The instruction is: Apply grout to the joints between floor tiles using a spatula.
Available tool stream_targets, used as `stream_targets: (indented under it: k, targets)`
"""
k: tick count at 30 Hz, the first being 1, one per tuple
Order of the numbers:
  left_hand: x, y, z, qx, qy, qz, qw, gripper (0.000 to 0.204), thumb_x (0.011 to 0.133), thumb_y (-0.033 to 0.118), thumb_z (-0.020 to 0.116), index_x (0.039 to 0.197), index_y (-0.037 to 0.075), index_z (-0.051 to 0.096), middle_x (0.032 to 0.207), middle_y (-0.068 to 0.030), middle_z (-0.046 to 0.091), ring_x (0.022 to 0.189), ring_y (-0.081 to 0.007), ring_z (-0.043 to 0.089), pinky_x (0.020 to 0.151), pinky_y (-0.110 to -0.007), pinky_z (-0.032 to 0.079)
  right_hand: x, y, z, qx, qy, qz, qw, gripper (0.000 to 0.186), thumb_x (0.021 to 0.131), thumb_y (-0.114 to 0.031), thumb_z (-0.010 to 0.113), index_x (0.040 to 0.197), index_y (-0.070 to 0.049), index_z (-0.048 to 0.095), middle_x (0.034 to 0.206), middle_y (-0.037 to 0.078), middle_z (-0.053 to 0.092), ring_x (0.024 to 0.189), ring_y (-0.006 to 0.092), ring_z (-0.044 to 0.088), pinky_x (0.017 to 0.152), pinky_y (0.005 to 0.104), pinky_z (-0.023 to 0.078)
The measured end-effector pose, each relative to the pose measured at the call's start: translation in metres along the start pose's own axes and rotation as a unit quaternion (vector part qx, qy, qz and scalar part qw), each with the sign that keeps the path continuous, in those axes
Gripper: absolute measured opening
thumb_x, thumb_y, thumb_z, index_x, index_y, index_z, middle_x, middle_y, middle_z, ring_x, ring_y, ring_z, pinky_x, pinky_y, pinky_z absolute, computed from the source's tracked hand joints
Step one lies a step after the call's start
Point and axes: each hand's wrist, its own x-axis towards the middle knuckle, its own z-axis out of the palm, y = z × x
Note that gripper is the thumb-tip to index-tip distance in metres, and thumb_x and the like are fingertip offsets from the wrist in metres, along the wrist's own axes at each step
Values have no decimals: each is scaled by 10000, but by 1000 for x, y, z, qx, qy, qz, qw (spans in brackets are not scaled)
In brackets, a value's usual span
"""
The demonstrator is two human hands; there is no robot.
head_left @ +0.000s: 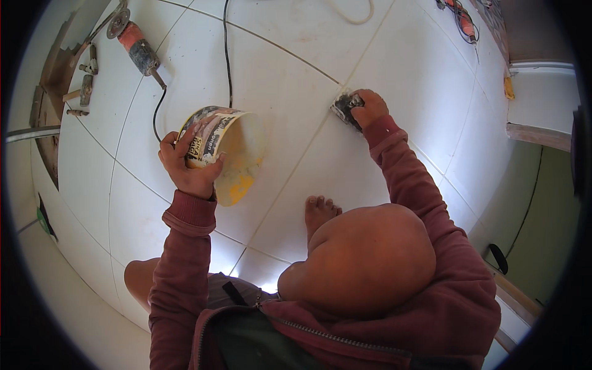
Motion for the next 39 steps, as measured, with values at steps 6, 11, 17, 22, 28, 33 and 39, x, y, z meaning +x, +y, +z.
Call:
stream_targets:
  k: [6, 11, 17, 22, 28, 33, 39]
  targets:
    - [1, 10, -3, 21, -9, -36, 999, 640, 412, 126, 740, 1038, 117, 605, 1074, -70, 362, 1034, -250, 345, 894, -372, 350, -53, -32, 21, 0, -73, -30, 997, 305, 610, -137, 529, 902, -65, 585, 917, 128, 570, 939, 329, 498, 825, 390, 422]
    - [3, 3, 1, 7, -6, -19, 1000, 619, 426, 150, 738, 1031, 120, 613, 1066, -71, 365, 1039, -249, 342, 896, -379, 348, -112, -54, 39, 51, -208, -78, 974, 318, 599, -123, 531, 906, -68, 592, 898, 134, 565, 921, 327, 504, 814, 404, 426]
    - [3, 4, -3, 29, 7, -33, 999, 636, 421, 157, 750, 1040, 117, 609, 1028, -67, 384, 1005, -245, 365, 872, -373, 362, -102, -87, 38, 317, -335, -55, 886, 415, 536, -67, 556, 947, -85, 607, 843, 122, 557, 821, 312, 503, 772, 388, 431]
    - [20, 0, -1, 13, -5, -77, 997, 579, 455, 173, 764, 1012, 92, 626, 983, -61, 405, 950, -229, 403, 847, -346, 378, -62, -141, 45, 251, -141, -339, 896, 461, 503, -48, 577, 957, -112, 615, 885, 87, 553, 826, 291, 492, 756, 375, 421]
    - [31, -7, -2, -92, 9, -126, 988, 512, 513, 180, 765, 989, 43, 636, 888, -65, 448, 848, -196, 474, 771, -325, 434, -68, -119, 39, -15, -251, -462, 851, 480, 480, -33, 591, 945, -142, 631, 920, 56, 563, 839, 269, 495, 777, 365, 403]
    - [26, -4, -4, -204, 2, -185, 961, 529, 486, 207, 786, 960, 30, 628, 970, -100, 457, 929, -225, 450, 804, -346, 424, -48, -128, 8, 143, -232, -332, 903, 431, 550, -79, 541, 979, -73, 588, 824, 104, 581, 776, 299, 502, 716, 376, 421]
    - [24, 19, 8, 48, 28, -119, 991, 571, 447, 325, 795, 950, 91, 659, 980, -105, 457, 973, -264, 416, 825, -370, 406, -39, -158, 36, 174, -296, -224, 912, 370, 654, -100, 480, 1002, 4, 550, 784, 176, 582, 731, 328, 544, 698, 372, 444]
